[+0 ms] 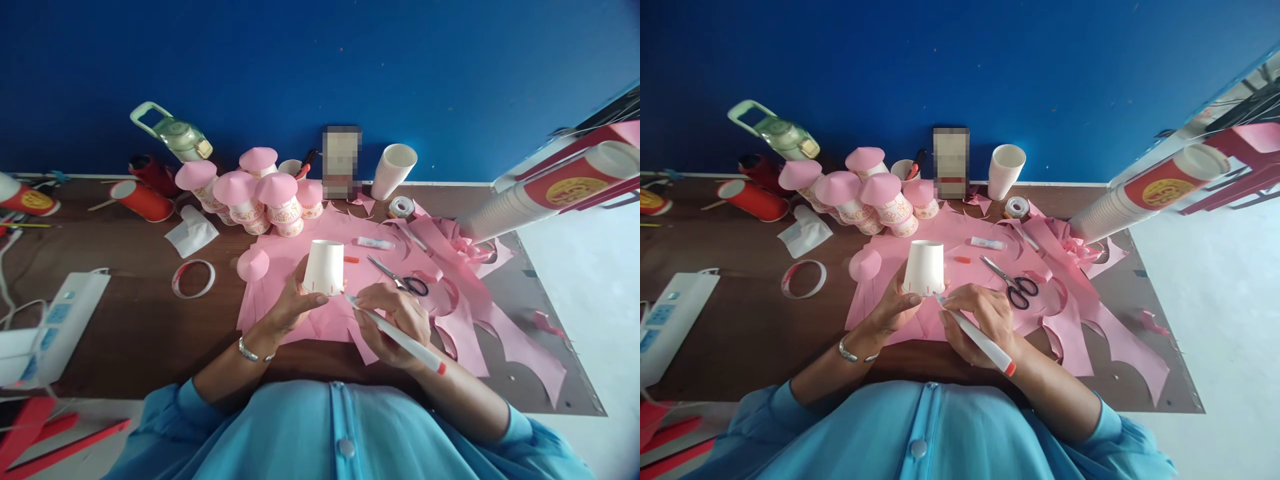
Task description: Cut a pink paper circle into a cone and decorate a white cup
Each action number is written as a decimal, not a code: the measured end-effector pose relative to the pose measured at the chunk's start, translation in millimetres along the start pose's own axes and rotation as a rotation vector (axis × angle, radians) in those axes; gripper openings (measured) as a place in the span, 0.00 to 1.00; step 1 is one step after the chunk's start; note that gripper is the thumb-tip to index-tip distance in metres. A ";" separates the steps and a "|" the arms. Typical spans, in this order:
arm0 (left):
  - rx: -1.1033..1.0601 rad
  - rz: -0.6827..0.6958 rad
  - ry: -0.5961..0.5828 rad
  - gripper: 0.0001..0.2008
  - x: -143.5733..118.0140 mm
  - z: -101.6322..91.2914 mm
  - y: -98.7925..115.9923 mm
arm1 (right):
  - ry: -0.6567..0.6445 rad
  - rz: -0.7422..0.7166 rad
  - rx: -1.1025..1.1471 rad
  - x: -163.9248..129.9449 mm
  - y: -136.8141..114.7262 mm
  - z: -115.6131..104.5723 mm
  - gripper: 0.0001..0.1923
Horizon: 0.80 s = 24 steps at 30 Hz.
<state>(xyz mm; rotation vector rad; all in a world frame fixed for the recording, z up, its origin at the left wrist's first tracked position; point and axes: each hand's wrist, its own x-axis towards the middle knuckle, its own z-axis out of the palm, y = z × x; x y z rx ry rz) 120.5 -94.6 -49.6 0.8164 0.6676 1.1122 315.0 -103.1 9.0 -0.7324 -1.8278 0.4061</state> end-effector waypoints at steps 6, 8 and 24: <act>-0.036 -0.063 -0.018 0.34 3.0 -5.7 -6.0 | -0.010 0.002 -0.008 -1.0 3.3 0.9 0.11; -0.039 -0.065 -0.015 0.35 4.4 -7.9 -8.6 | -0.016 0.012 0.009 -0.6 4.3 0.7 0.11; -0.094 -0.054 0.068 0.29 13.0 3.8 0.0 | -0.009 0.228 0.049 -31.5 68.5 18.4 0.17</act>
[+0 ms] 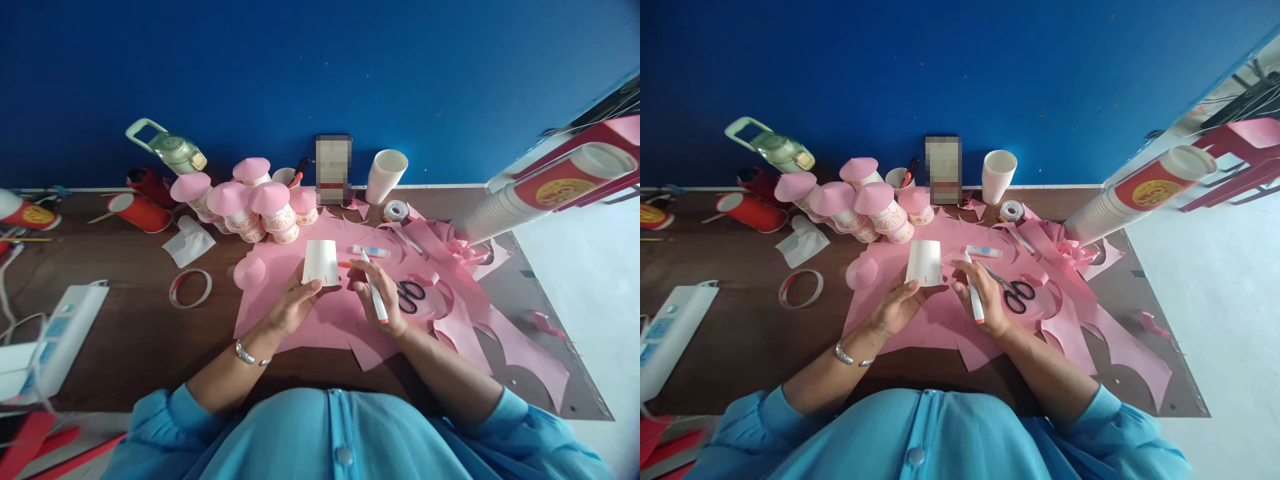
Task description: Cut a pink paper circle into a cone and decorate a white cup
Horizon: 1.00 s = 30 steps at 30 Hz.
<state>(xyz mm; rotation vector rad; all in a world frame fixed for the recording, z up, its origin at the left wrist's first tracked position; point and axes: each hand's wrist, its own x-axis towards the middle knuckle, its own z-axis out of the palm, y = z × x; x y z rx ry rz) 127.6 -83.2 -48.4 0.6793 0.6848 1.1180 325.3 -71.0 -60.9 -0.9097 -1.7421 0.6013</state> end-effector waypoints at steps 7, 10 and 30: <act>0.089 -0.002 -0.105 0.23 12.5 -4.9 4.1 | 0.040 -0.052 -0.041 4.4 -3.0 -4.0 0.22; 0.111 0.008 -0.105 0.23 14.2 -10.3 -2.6 | 0.057 -0.095 -0.021 5.3 -13.5 -7.4 0.20; 0.195 -0.153 -0.123 0.31 14.2 -15.3 5.6 | -0.010 -0.164 0.038 12.1 -37.6 -13.0 0.11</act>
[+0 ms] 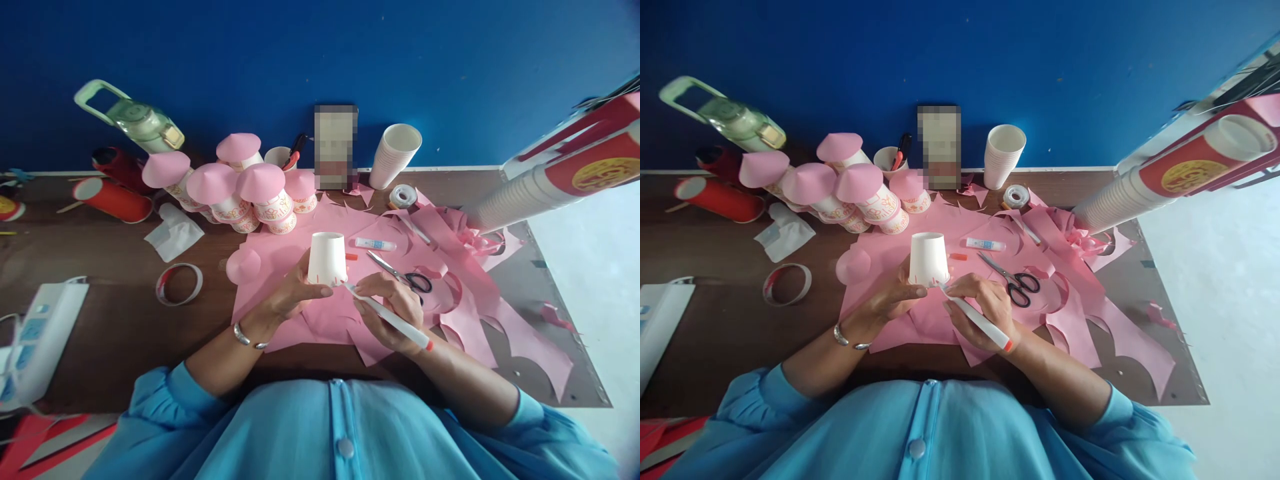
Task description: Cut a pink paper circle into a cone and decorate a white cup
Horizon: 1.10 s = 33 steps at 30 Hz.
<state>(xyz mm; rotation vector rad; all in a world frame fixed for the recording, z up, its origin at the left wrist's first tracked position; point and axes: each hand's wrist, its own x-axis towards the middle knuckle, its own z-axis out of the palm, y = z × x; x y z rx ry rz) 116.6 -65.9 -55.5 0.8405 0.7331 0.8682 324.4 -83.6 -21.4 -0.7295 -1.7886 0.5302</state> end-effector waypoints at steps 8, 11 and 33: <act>-0.003 -0.033 -0.011 0.31 0.5 1.2 1.4 | 0.003 -0.063 -0.056 -0.9 2.6 2.9 0.10; 0.006 -0.036 -0.003 0.31 0.1 2.0 3.1 | 0.004 -0.067 -0.054 -0.8 3.3 3.2 0.10; 0.013 -0.042 -0.032 0.35 1.3 -0.9 3.9 | -0.012 -0.057 -0.061 -2.8 4.2 3.5 0.10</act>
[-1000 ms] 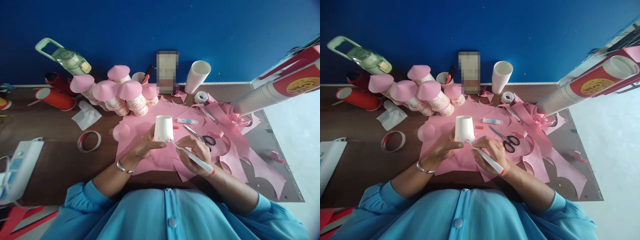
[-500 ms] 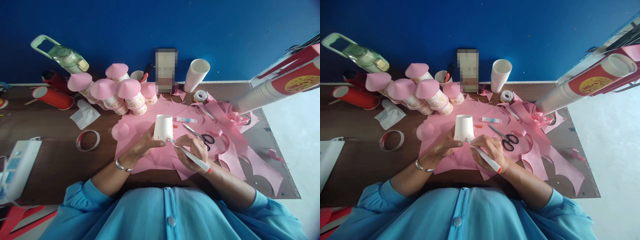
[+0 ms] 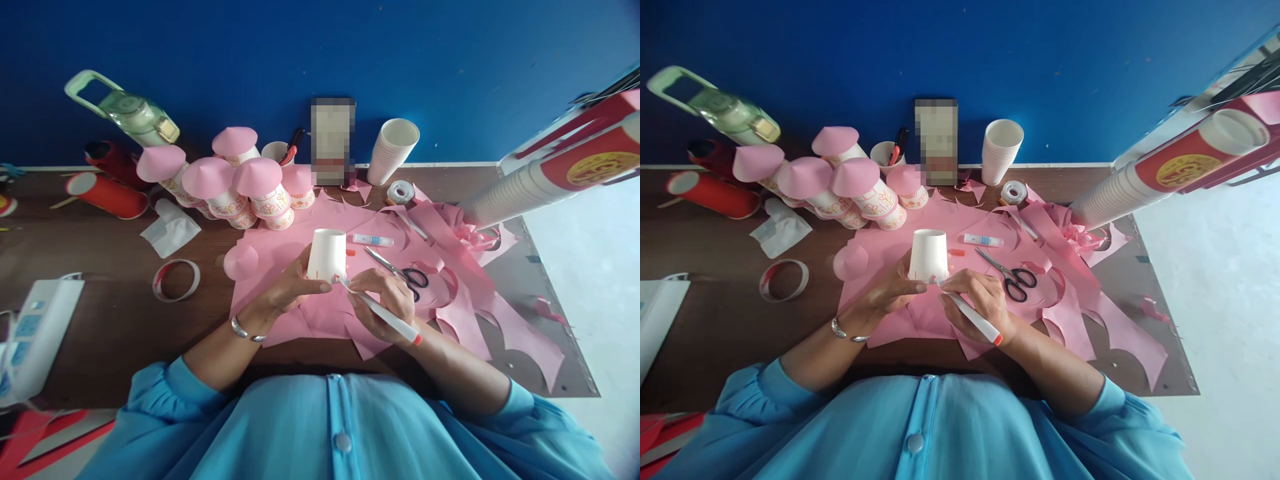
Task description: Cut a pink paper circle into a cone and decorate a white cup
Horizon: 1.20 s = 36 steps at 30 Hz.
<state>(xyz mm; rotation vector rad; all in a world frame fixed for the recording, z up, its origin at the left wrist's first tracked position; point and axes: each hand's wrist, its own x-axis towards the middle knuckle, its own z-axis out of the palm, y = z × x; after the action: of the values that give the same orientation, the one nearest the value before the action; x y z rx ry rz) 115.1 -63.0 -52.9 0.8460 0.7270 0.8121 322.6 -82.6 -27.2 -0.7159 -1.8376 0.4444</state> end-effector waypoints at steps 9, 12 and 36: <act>0.008 0.018 -0.019 0.34 1.0 0.4 0.5 | 0.008 0.002 -0.023 -0.1 0.3 0.6 0.11; 0.023 0.014 -0.031 0.33 1.0 -0.2 -0.4 | 0.000 0.006 -0.026 -0.4 0.3 0.3 0.10; -0.035 0.051 -0.047 0.31 3.4 -5.1 -8.1 | -0.022 -0.017 -0.070 2.0 -0.8 -1.7 0.11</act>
<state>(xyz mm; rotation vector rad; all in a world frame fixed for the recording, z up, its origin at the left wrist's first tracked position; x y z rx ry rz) 115.2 -61.7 -63.0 0.8519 0.6506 0.8455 323.5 -82.0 -24.7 -0.7446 -1.8861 0.3796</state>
